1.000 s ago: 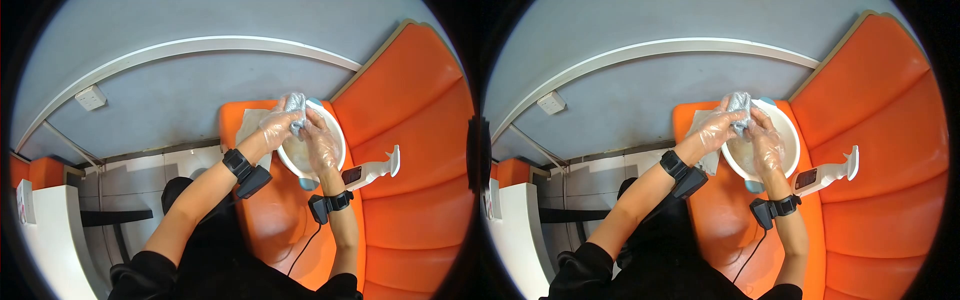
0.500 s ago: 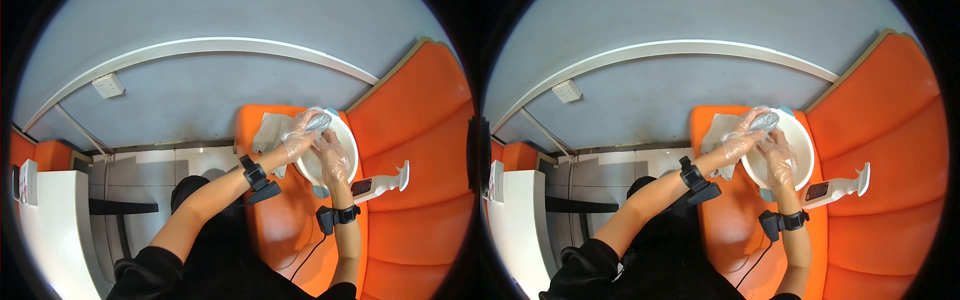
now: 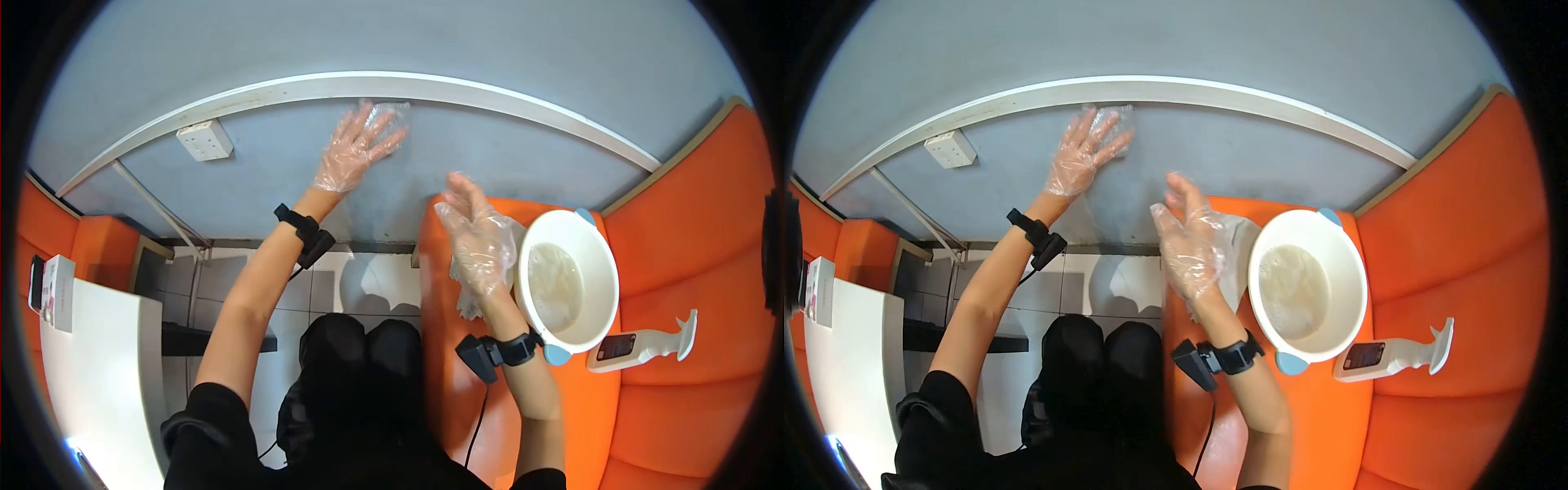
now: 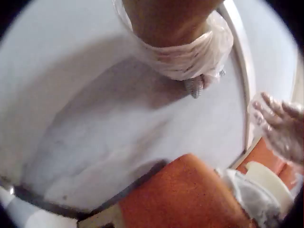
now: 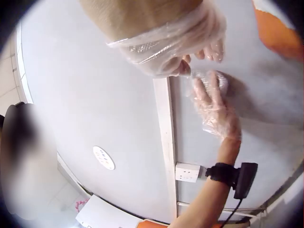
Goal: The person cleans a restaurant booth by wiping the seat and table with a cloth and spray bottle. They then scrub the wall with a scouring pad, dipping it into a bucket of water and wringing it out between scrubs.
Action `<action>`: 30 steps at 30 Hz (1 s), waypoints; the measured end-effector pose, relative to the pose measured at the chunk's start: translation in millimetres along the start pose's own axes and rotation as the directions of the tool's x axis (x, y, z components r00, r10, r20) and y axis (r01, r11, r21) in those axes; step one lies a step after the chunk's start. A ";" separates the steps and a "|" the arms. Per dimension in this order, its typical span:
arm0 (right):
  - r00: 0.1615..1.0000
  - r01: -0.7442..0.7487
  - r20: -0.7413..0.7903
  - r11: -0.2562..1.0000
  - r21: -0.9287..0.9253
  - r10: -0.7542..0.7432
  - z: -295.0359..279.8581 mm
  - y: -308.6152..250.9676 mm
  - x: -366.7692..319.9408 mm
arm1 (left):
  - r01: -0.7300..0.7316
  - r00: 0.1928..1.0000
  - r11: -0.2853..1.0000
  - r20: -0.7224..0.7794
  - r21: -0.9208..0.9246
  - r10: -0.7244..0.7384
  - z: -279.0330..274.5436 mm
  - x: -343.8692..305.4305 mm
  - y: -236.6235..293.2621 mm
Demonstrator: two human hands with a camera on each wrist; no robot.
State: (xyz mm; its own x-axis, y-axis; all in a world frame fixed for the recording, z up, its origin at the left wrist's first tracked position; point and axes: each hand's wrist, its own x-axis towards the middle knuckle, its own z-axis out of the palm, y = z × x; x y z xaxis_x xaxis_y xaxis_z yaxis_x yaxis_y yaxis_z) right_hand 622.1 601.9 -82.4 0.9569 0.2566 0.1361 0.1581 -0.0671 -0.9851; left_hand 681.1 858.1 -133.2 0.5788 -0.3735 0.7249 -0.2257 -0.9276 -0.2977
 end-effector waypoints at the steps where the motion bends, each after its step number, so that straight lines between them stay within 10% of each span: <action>1: 1.000 -0.010 0.016 0.999 -0.046 0.011 7.6 5.2 6.9 | 0.003 1.000 1.000 0.002 -0.001 -0.003 11.9 -9.9 -3.3; 7: 0.997 -0.079 -0.013 0.993 -0.088 0.078 22.2 31.8 39.4 | -0.274 0.945 0.962 0.189 0.007 0.268 63.4 -79.1 4.0; 16: 0.927 -0.263 -0.022 0.689 0.675 0.374 34.8 93.6 24.9 | 0.082 0.995 0.975 -0.077 0.207 -0.068 46.5 -38.3 15.3; 18: 0.899 -0.375 0.062 0.689 0.620 0.434 45.9 103.1 13.2 | -0.140 0.989 0.981 0.069 0.138 0.132 69.5 -74.5 21.9; 30: 0.888 -0.419 0.126 0.667 0.616 0.442 25.9 69.6 0.1 | -0.040 0.981 0.949 -0.170 0.312 0.097 38.5 0.6 13.4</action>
State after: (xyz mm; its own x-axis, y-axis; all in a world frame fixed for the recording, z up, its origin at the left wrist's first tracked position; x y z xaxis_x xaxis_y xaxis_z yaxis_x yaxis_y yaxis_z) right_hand 626.9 622.3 -153.7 0.8891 0.3196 -0.3275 -0.4456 0.4412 -0.7790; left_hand 708.7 845.8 -160.7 0.4123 -0.4578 0.7877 0.0069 -0.8630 -0.5051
